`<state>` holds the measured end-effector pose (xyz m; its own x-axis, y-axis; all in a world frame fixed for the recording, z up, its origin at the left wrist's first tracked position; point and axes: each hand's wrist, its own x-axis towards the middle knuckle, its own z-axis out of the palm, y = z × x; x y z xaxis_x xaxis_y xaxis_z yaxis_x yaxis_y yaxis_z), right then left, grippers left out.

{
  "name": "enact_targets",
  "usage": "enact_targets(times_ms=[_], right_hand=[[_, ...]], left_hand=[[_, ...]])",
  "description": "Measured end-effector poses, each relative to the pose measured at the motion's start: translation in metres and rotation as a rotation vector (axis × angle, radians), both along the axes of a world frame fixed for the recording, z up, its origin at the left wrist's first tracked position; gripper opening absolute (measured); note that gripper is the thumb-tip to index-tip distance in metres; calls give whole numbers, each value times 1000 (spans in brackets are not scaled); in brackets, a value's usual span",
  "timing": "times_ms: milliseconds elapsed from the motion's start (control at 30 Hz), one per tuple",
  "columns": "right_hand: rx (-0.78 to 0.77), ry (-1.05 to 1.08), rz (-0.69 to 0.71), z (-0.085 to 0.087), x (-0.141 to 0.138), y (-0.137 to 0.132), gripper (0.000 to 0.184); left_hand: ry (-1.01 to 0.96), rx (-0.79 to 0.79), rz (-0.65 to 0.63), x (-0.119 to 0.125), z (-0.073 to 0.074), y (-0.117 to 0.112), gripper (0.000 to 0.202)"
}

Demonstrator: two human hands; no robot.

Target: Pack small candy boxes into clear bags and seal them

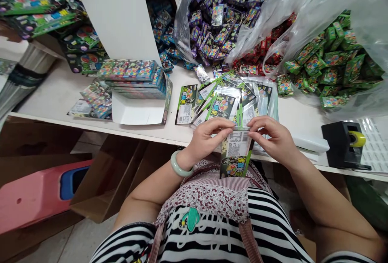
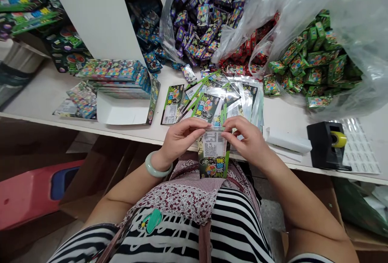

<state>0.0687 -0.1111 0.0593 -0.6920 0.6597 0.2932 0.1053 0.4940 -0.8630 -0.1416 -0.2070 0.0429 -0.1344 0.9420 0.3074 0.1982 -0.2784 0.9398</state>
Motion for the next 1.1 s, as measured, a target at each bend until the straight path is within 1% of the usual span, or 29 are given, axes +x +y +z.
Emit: enact_targets(times_ms=[67,100,167,233,267,333,400,433,500,533,600,700,767,900,967,1033,1100], right_hand=[[38,-18,29,1,0,2,5],[31,-21,46,2,0,2,5],[-12,-21,56,3,0,3,8],[-84,-24,33,4,-2,3,13],[-137,-24,12,5,-3,3,15],[-272,-18,-27,6,-7,3,20],[-398,-16,-41,7,-12,4,27],[-437,-22,-41,7,-14,6,30],[-465,-52,-37,8,-16,8,35],[-458,-67,-33,9,-17,8,36],[-409,-87,-8,11,-16,8,36],[-272,-76,50,12,-12,6,29],[-166,-64,74,8,-8,4,22],[17,-41,64,-7,-6,0,8],[75,-12,25,-14,-8,-3,7],[100,13,-15,-19,-11,-7,7],[87,21,-52,-22,-16,-12,6]], left_hand=[[45,43,7,-1,1,2,8],[77,77,-2,-2,2,2,7],[143,160,-39,-3,4,3,8],[168,190,-62,-3,7,3,9],[149,169,-54,-2,8,4,8],[74,79,-4,2,10,6,5],[9,-8,47,6,11,9,6],[-7,-34,63,8,12,10,8],[-10,-54,81,10,13,11,11],[-6,-54,77,9,14,11,12],[5,-43,16,3,16,10,15],[33,-53,-147,-10,19,6,15],[41,-71,-196,-16,17,4,9],[52,-67,-133,-17,7,1,7],[59,-40,-101,-13,1,2,5],[65,-12,-83,-10,-3,3,7],[87,20,-75,-8,-6,3,7]])
